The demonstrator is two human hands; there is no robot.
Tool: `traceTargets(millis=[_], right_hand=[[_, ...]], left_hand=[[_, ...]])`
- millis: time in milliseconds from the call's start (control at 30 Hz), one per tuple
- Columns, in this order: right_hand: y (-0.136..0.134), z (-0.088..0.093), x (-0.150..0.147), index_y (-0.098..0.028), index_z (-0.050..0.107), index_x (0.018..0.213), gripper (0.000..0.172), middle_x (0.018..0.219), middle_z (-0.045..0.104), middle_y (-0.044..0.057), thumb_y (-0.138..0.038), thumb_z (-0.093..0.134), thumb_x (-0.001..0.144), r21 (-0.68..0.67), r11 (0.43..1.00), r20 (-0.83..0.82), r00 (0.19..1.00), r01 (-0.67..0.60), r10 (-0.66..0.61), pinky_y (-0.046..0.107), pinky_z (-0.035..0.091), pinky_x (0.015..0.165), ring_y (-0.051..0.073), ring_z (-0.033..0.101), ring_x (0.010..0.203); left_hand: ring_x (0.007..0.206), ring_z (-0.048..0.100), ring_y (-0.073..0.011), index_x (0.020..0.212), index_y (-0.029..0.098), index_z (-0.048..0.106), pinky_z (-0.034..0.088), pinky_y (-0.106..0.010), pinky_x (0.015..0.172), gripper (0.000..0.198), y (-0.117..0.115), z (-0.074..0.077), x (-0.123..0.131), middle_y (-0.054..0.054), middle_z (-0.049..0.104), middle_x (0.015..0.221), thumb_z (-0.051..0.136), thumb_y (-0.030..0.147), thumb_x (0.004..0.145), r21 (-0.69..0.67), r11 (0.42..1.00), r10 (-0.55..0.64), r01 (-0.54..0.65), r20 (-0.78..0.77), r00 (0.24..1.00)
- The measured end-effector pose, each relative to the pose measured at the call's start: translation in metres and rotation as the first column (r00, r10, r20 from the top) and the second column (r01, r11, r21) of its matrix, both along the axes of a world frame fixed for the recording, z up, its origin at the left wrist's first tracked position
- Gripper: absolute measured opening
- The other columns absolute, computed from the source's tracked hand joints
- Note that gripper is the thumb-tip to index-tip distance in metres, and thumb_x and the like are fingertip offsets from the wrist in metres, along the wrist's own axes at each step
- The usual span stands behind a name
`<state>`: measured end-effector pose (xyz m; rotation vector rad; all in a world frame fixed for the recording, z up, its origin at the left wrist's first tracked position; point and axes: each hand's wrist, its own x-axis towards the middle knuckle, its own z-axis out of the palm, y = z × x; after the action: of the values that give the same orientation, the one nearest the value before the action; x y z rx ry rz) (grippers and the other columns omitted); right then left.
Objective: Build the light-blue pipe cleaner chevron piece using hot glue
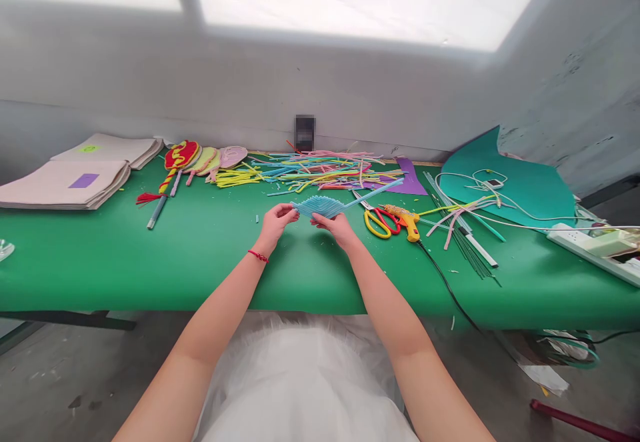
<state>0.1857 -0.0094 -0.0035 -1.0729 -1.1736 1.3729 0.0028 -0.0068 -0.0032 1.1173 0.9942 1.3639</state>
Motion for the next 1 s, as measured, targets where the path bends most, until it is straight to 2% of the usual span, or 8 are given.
traceTargets(millis=[367,700,1000], right_hand=[[-0.0025,0.0031,-0.0003,-0.016,0.071,0.08,0.036,0.076,0.072,0.006,-0.044,0.081,0.058,-0.015,1.0,0.008,1.0,0.001,-0.001,0.031,0.052,0.073,0.018,0.068,0.075],[0.0005,-0.0018,0.0015,-0.017,0.072,0.081,0.038,0.078,0.073,0.007,-0.047,0.08,0.058,-0.006,1.0,0.027,1.0,-0.01,0.01,0.034,0.053,0.077,0.021,0.069,0.078],[-0.0035,0.0058,-0.0001,-0.016,0.07,0.083,0.041,0.079,0.072,0.007,-0.047,0.081,0.058,-0.014,1.0,0.024,1.0,-0.009,0.009,0.032,0.053,0.075,0.02,0.068,0.077]], left_hand=[[0.078,0.066,-0.0187,0.083,0.015,0.064,0.052,-0.041,0.087,0.034,-0.0037,0.0061,0.0012,-0.005,0.069,0.081,0.078,0.037,0.062,-0.025,1.0,0.018,-0.019,-0.037,0.999],[0.075,0.065,-0.017,0.081,0.015,0.063,0.052,-0.039,0.085,0.031,-0.0021,0.003,0.0006,-0.003,0.067,0.078,0.076,0.034,0.062,-0.014,1.0,0.021,-0.021,-0.028,0.999],[0.074,0.065,-0.0183,0.085,0.014,0.065,0.054,-0.039,0.081,0.044,-0.0019,0.0041,0.0007,-0.005,0.067,0.076,0.078,0.05,0.061,0.003,1.0,0.019,-0.019,-0.058,0.998]])
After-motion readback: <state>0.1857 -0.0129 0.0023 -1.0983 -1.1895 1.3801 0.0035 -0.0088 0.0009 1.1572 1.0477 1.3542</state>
